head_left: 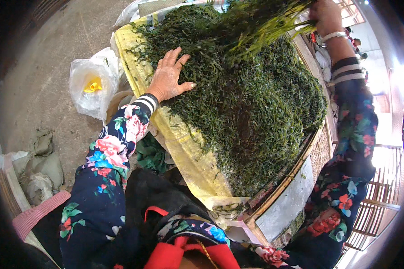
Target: The person repeatedly scoops green tea leaves from a large pile, places them into a rectangular metal frame on a woven tray, and presses them flat with a wooden block. They then lift the frame to release the compacted leaves and repeat the cycle.
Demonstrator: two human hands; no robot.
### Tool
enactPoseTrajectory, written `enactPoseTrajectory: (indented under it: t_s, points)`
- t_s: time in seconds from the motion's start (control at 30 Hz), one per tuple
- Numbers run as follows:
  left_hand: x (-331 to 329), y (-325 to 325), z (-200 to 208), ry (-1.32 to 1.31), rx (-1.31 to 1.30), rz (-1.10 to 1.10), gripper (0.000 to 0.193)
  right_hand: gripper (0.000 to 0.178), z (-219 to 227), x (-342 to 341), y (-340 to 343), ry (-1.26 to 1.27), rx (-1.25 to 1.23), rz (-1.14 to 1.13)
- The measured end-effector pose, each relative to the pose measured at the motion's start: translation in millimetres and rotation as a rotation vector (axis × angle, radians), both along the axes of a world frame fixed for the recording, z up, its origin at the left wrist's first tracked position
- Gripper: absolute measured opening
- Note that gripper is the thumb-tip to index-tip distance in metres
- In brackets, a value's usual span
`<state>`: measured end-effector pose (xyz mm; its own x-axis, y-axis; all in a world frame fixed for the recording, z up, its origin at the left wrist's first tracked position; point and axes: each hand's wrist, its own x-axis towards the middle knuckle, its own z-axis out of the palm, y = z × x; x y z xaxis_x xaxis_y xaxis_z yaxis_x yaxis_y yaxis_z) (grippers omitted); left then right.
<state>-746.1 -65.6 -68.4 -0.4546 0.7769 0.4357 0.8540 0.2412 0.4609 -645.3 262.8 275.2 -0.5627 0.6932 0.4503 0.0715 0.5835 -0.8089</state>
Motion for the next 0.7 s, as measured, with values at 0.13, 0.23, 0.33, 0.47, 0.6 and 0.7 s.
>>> enactPoseTrajectory:
  t_s: [0.13,0.23,0.33,0.47,0.6,0.7]
  points:
    - [1.1,-0.6,1.1,-0.005,0.012,-0.008,0.094,0.018,73.1,-13.9,12.0,0.08,1.275,-0.021]
    - [3.1,-0.6,1.6,0.006,0.015,0.003,0.093,0.019,66.8,-13.1,38.5,-0.113,0.655,-0.053]
    - [4.0,-0.6,2.1,0.007,0.008,0.01,0.093,0.019,26.2,-8.1,60.1,-0.274,0.182,-0.028]
    - [4.6,-0.6,4.6,-0.035,-0.055,0.019,0.094,0.018,2.4,4.4,70.1,-0.272,0.085,-0.056]
    - [5.5,-0.5,7.7,-0.058,-0.072,0.016,0.094,0.028,65.3,16.8,75.1,-0.577,0.437,-0.284]
    - [7.2,-1.0,8.1,-0.054,-0.042,0.028,0.093,0.023,128.8,30.2,74.1,-0.888,1.164,-0.355]
